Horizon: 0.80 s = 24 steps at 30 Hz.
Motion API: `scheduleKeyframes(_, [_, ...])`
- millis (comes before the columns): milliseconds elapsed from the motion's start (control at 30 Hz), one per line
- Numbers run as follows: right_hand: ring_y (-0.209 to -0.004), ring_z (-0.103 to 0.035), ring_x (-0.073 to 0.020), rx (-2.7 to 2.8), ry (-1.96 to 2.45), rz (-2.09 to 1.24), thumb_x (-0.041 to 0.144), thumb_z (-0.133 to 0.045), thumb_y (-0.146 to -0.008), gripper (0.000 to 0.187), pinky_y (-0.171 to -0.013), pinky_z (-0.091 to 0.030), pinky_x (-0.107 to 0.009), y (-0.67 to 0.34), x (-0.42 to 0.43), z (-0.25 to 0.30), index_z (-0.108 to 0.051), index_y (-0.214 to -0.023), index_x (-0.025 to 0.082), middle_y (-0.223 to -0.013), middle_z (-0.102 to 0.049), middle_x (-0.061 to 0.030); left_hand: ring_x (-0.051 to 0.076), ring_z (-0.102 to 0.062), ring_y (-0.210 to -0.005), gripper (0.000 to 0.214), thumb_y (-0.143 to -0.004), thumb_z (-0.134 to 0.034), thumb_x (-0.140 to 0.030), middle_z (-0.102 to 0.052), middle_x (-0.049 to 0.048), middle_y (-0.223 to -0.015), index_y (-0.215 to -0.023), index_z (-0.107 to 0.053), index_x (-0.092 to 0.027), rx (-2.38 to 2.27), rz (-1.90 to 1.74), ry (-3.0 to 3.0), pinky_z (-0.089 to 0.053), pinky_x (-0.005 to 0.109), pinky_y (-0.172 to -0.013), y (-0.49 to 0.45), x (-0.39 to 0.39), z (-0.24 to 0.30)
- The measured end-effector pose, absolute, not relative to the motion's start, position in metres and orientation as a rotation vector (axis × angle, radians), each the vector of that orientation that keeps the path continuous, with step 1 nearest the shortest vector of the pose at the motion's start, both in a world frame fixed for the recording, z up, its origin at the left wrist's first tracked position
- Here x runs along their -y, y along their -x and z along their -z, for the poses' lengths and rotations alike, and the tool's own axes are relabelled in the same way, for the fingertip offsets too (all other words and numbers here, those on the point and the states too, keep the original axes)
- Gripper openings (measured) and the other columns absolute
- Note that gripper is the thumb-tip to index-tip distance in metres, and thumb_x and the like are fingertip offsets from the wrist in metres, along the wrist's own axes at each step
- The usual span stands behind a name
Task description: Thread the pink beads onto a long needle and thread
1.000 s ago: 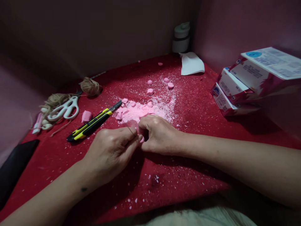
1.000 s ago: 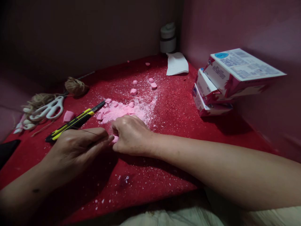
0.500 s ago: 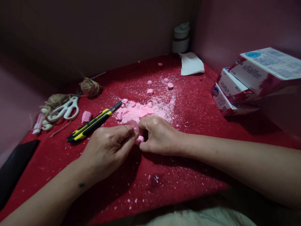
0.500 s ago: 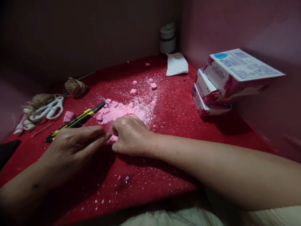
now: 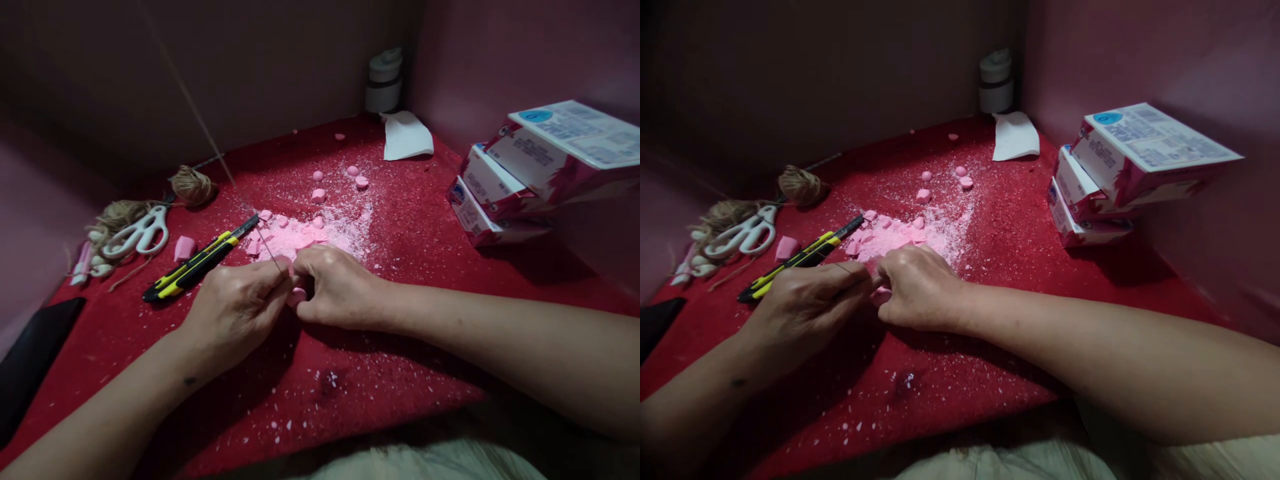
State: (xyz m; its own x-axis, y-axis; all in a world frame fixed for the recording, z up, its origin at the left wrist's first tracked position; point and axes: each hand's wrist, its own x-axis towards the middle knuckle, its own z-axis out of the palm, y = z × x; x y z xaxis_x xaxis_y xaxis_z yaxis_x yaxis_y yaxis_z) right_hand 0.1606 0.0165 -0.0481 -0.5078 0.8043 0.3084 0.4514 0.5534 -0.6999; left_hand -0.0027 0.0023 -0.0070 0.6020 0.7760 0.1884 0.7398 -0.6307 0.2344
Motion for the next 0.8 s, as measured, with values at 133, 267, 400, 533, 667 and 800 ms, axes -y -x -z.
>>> scheduleKeyframes(133, [-0.059,-0.044,-0.0100,2.166,1.019,-0.738,0.017,-0.056,-0.062,0.005,-0.056,-0.034,-0.023,-0.1609,-0.0169,0.0499,-0.052,-0.061,0.016,-0.062,-0.054,-0.0008,0.008,-0.048,-0.047,0.030,-0.086,-0.043,-0.023,-0.052,-0.0008,-0.053,-0.063,-0.059,-0.013,-1.269,-0.387,-2.547,-0.035,0.020,-0.047,0.0037,0.0038,0.0049])
scheduleKeyframes(267, [-0.059,-0.045,-0.0096,2.160,0.959,-0.740,0.015,-0.056,-0.061,0.004,-0.055,-0.034,-0.022,-0.1622,-0.0171,0.0516,-0.053,-0.062,0.016,-0.063,-0.055,-0.0004,0.009,-0.051,-0.049,0.030,-0.087,-0.044,-0.025,-0.055,-0.0004,-0.056,-0.066,-0.062,-0.013,-1.232,-0.381,-2.434,-0.037,0.020,-0.048,-0.0012,0.0046,0.0047])
scheduleKeyframes(400, [-0.059,-0.046,-0.0098,2.191,0.933,-0.730,0.014,-0.053,-0.064,0.002,-0.057,-0.034,-0.022,-0.1625,-0.0170,0.0505,-0.053,-0.063,0.016,-0.062,-0.054,-0.0001,0.010,-0.056,-0.054,0.024,-0.086,-0.045,-0.023,-0.062,0.0005,-0.061,-0.075,-0.064,-0.013,-1.227,-0.412,-2.452,-0.041,0.019,-0.053,-0.0040,-0.0016,0.0061])
scheduleKeyframes(533, [-0.061,-0.045,-0.0108,2.190,1.005,-0.722,0.017,-0.054,-0.064,0.004,-0.058,-0.035,-0.023,-0.1613,-0.0165,0.0479,-0.051,-0.061,0.016,-0.063,-0.054,-0.0012,0.008,-0.048,-0.046,0.027,-0.084,-0.046,-0.022,-0.056,-0.0001,-0.054,-0.062,-0.059,-0.013,-1.298,-0.443,-2.638,-0.035,0.019,-0.046,0.0007,-0.0030,0.0078])
scheduleKeyframes(667, [-0.062,-0.046,-0.0111,2.184,1.040,-0.746,0.018,-0.056,-0.064,0.005,-0.058,-0.036,-0.023,-0.1609,-0.0158,0.0479,-0.052,-0.062,0.016,-0.064,-0.055,-0.0016,0.007,-0.044,-0.044,0.029,-0.084,-0.045,-0.022,-0.051,-0.0014,-0.052,-0.058,-0.054,-0.015,-1.273,-0.433,-2.635,-0.032,0.019,-0.044,0.0029,0.0035,0.0066])
scheduleKeyframes(800, [-0.061,-0.046,-0.0107,2.188,0.998,-0.768,0.016,-0.056,-0.062,0.003,-0.057,-0.035,-0.023,-0.1616,-0.0165,0.0496,-0.054,-0.064,0.016,-0.065,-0.056,-0.0012,0.008,-0.046,-0.046,0.030,-0.085,-0.043,-0.022,-0.053,-0.0006,-0.054,-0.058,-0.054,-0.015,-1.248,-0.377,-2.546,-0.034,0.019,-0.045,-0.0016,0.0059,0.0054])
